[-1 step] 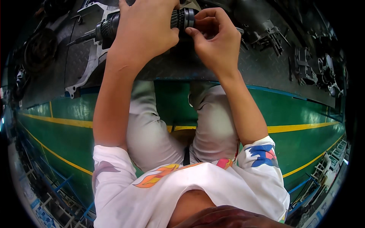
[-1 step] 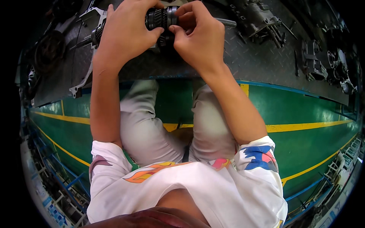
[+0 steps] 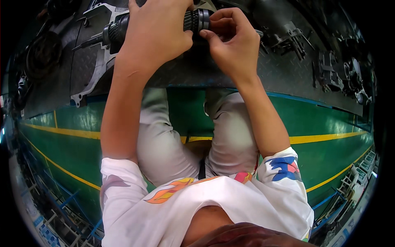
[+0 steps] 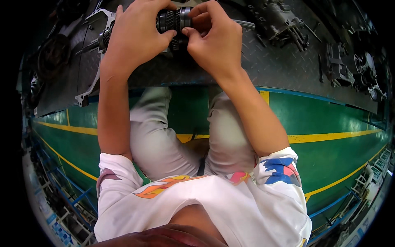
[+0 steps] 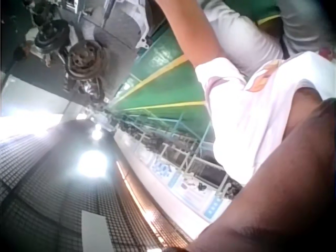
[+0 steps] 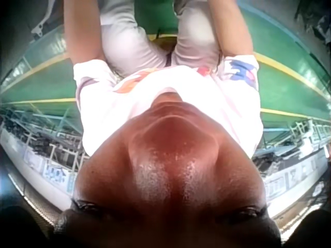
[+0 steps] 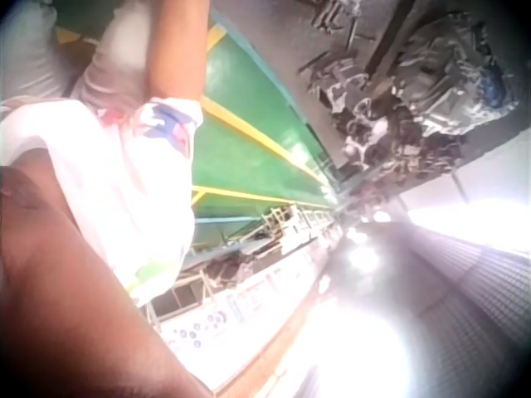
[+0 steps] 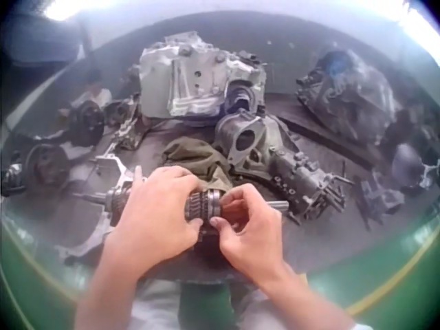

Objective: The person wipes a gear shaft assembly with a cloth, picks up and turns a metal housing part, and then fits and rotates gear components on the shaft assembly by hand.

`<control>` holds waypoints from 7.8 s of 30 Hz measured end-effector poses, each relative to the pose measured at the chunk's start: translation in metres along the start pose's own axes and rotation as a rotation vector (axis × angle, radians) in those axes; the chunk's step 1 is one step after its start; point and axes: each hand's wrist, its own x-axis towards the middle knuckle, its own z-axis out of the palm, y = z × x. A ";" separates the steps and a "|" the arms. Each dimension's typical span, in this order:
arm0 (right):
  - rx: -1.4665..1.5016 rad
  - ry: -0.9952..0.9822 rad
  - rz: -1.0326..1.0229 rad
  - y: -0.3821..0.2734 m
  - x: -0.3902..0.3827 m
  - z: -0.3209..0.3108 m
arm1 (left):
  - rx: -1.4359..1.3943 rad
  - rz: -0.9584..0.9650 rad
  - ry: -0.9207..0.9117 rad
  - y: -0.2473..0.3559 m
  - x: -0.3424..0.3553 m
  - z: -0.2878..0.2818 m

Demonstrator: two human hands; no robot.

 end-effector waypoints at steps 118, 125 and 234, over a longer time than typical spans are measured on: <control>-0.427 -0.525 0.048 0.051 0.022 -0.125 | 0.239 0.235 0.223 0.066 0.006 0.104; -0.521 -0.310 -0.084 0.049 0.010 -0.113 | 0.304 0.241 0.030 0.082 0.004 0.107; -0.033 -0.278 0.259 0.040 -0.108 -0.116 | -0.121 0.395 -0.187 0.095 -0.048 0.076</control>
